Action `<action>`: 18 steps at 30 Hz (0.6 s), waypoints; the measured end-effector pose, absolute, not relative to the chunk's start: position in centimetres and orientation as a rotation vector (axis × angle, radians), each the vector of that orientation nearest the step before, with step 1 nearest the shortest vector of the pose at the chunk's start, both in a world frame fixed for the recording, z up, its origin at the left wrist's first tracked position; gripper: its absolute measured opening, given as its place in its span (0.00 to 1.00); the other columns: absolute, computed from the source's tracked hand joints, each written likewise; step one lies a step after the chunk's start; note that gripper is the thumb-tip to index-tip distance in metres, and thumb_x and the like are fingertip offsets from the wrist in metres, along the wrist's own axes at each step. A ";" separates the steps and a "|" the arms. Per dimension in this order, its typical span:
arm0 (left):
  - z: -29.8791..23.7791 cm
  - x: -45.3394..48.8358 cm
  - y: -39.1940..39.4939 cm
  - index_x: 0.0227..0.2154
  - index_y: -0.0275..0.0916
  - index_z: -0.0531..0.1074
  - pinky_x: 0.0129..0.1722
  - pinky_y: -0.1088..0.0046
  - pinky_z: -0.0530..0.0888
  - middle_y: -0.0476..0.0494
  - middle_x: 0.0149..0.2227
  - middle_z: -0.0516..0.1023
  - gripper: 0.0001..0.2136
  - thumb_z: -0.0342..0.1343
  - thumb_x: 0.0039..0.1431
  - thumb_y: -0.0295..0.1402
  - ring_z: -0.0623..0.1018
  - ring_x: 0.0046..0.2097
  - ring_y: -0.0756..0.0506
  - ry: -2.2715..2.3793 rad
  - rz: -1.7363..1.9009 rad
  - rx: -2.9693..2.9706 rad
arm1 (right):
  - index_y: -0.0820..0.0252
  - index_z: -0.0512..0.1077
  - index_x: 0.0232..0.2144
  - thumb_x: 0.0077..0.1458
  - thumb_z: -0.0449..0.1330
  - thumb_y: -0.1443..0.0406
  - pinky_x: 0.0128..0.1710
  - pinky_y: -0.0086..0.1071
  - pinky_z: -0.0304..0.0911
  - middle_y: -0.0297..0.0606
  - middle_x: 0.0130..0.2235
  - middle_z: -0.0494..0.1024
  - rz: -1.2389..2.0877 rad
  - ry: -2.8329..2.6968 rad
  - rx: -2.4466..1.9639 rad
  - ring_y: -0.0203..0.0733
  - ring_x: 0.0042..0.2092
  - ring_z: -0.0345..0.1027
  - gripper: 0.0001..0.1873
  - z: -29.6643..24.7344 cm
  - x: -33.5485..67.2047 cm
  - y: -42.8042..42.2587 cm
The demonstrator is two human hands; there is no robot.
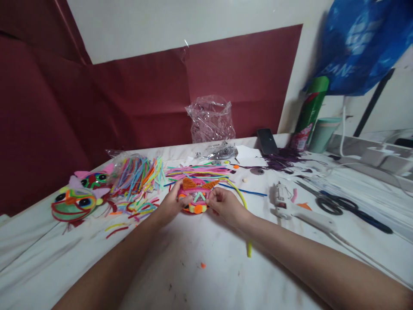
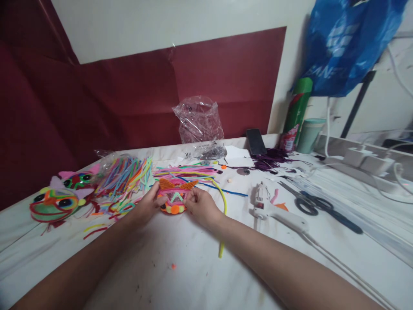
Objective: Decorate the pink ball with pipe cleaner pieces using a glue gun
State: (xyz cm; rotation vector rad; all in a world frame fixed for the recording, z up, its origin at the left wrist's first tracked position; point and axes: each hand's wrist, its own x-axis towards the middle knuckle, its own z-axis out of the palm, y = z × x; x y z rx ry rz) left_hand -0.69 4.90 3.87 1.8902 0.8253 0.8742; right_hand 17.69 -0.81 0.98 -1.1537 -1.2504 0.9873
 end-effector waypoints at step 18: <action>3.5 0.2 3.9 0.52 0.41 0.61 0.49 0.62 0.72 0.41 0.50 0.73 0.31 0.65 0.43 0.36 0.74 0.51 0.39 0.976 0.952 1.906 | 0.57 0.62 0.21 0.42 0.61 0.63 0.19 0.25 0.51 0.23 0.17 0.63 0.980 -1.278 -1.158 0.30 0.19 0.55 0.10 1.0 17.6 -0.9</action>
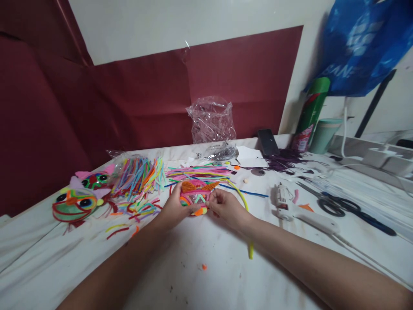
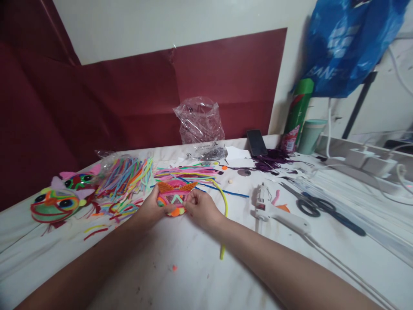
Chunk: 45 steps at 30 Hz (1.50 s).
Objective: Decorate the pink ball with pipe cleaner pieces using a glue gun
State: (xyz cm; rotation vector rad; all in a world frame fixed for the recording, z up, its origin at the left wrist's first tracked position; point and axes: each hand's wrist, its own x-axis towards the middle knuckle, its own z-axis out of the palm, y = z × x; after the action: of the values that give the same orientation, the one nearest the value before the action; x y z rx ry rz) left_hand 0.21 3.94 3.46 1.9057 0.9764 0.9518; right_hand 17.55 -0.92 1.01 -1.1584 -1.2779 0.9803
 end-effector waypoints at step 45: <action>1.8 -0.6 5.3 0.58 0.43 0.56 0.52 0.57 0.69 0.38 0.51 0.72 0.41 0.68 0.39 0.40 0.72 0.53 0.35 0.860 0.894 1.941 | 0.48 0.65 0.41 0.50 0.56 0.54 0.28 0.43 0.66 0.46 0.35 0.74 -0.120 -1.189 -1.910 0.55 0.33 0.71 0.15 1.8 36.4 -14.0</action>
State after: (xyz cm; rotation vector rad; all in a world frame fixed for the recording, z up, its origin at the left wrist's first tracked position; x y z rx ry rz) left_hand -0.59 5.30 1.83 1.9405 0.8596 0.8941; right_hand 36.39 -13.97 1.82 -1.9104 -1.1887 -0.1201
